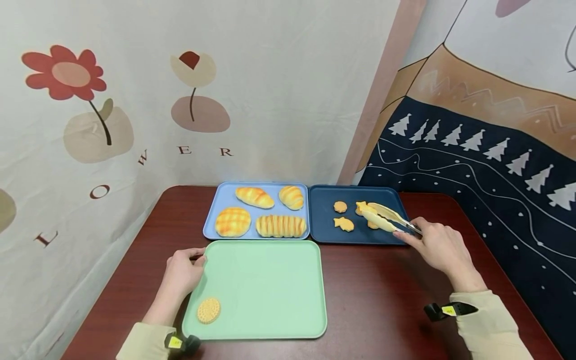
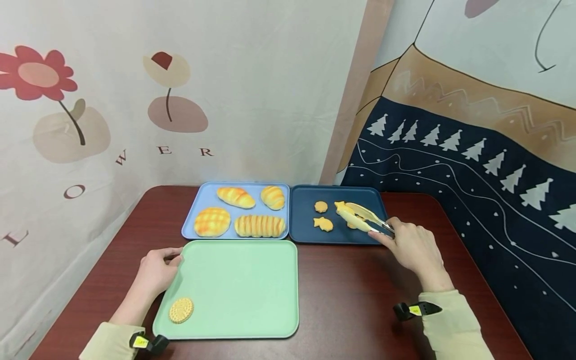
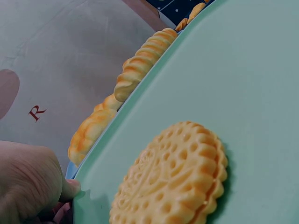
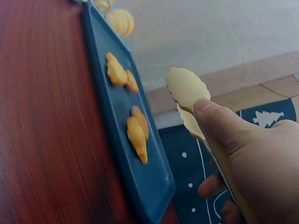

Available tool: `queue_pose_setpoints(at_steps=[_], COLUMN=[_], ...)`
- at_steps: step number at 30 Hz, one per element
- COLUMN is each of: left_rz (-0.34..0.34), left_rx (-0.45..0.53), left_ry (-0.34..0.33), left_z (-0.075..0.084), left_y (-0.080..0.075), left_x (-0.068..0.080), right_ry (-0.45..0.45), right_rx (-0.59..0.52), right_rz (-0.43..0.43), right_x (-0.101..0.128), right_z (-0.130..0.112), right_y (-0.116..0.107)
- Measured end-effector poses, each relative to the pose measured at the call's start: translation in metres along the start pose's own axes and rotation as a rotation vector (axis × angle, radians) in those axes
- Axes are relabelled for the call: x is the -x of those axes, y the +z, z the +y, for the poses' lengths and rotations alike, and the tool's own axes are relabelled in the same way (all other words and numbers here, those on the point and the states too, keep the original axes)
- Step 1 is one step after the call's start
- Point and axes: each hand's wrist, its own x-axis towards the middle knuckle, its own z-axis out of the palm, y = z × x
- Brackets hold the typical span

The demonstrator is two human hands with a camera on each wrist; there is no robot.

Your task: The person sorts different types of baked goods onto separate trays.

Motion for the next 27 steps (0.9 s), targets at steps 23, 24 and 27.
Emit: queue_pose_setpoints(at_steps=[23,24,27], left_rz=[-0.003,-0.002,0.001], left_rx=[0.003,0.002,0.001], left_ry=[-0.011,-0.010,-0.005], left_z=[0.001,0.001,0.001], left_y=[-0.001,-0.001,0.000], left_x=[0.002,0.002,0.001], right_ry=[0.104,0.106,0.110], right_rx=[0.007,0.007,0.007], right_rz=[-0.046,-0.046,-0.050], right_x=[-0.018,-0.018,-0.020], right_z=[0.039,0.040,0.044], right_y=[0.009,0.009,0.010])
